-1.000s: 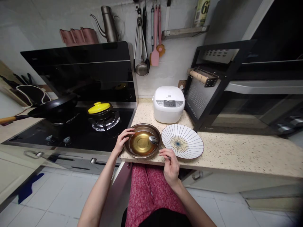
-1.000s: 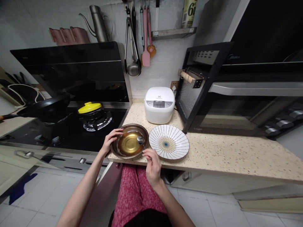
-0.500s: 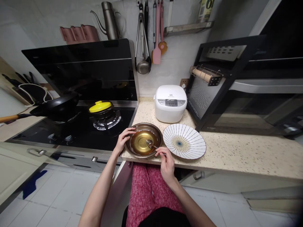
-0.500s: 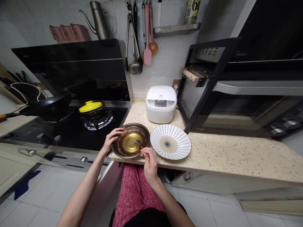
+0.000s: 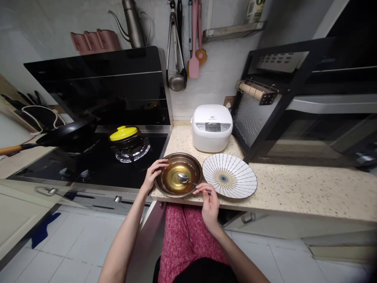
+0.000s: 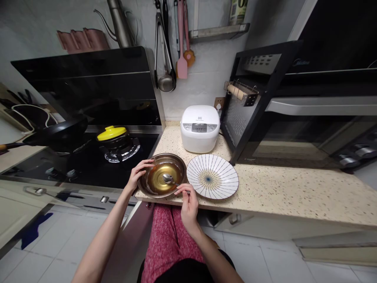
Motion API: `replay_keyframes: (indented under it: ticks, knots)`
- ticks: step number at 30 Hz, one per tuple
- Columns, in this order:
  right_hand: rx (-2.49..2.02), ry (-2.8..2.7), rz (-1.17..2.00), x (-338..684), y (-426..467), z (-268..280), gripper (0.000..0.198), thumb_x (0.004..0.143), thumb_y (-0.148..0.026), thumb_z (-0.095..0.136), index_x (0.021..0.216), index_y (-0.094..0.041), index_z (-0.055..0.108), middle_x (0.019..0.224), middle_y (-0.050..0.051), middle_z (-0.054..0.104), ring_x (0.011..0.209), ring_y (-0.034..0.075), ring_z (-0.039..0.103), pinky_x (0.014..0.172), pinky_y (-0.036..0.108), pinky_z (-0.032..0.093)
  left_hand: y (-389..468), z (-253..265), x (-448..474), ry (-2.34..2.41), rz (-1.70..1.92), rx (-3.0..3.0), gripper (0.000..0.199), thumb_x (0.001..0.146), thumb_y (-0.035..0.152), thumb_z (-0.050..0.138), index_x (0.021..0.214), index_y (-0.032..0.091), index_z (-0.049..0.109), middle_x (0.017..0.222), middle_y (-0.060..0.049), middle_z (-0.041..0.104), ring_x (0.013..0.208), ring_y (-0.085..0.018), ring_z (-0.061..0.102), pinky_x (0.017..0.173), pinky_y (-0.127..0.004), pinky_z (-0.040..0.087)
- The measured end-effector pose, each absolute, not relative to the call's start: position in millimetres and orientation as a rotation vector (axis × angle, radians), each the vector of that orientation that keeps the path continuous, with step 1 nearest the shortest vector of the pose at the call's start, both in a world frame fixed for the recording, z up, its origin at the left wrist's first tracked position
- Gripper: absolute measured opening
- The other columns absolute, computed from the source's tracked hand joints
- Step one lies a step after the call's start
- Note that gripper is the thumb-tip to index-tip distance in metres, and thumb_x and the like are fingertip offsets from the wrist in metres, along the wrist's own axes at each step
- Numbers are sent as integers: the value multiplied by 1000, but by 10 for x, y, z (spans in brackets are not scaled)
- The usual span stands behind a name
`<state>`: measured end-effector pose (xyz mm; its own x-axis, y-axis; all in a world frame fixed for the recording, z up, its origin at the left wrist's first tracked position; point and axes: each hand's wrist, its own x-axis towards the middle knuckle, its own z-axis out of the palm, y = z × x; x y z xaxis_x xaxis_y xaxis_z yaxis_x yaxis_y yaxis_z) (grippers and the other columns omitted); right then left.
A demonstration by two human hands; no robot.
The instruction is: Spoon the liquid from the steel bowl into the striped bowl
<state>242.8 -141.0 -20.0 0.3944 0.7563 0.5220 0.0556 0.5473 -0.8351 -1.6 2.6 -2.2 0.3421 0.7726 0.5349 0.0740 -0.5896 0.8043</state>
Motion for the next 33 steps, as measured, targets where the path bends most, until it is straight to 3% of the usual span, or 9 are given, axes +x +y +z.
replay_keyframes:
  ticks: [16, 33]
  knots:
    - [-912, -959, 443, 2641, -1523, 61, 18, 105, -30, 51, 94, -22, 62, 94, 3, 66, 76, 15, 68, 76, 33, 58, 22, -12, -18, 765, 1278, 1918, 35, 91, 31, 55, 111, 20, 81, 137, -13, 68, 131, -36, 58, 118, -54, 37]
    - [-977, -1084, 19, 3026, -1519, 152, 18, 104, -20, 48, 94, -21, 64, 92, 4, 68, 89, 19, 68, 85, 39, 56, 17, -5, -10, 773, 1282, 1917, 35, 90, 31, 55, 110, 20, 81, 137, -13, 68, 130, -36, 58, 117, -55, 38]
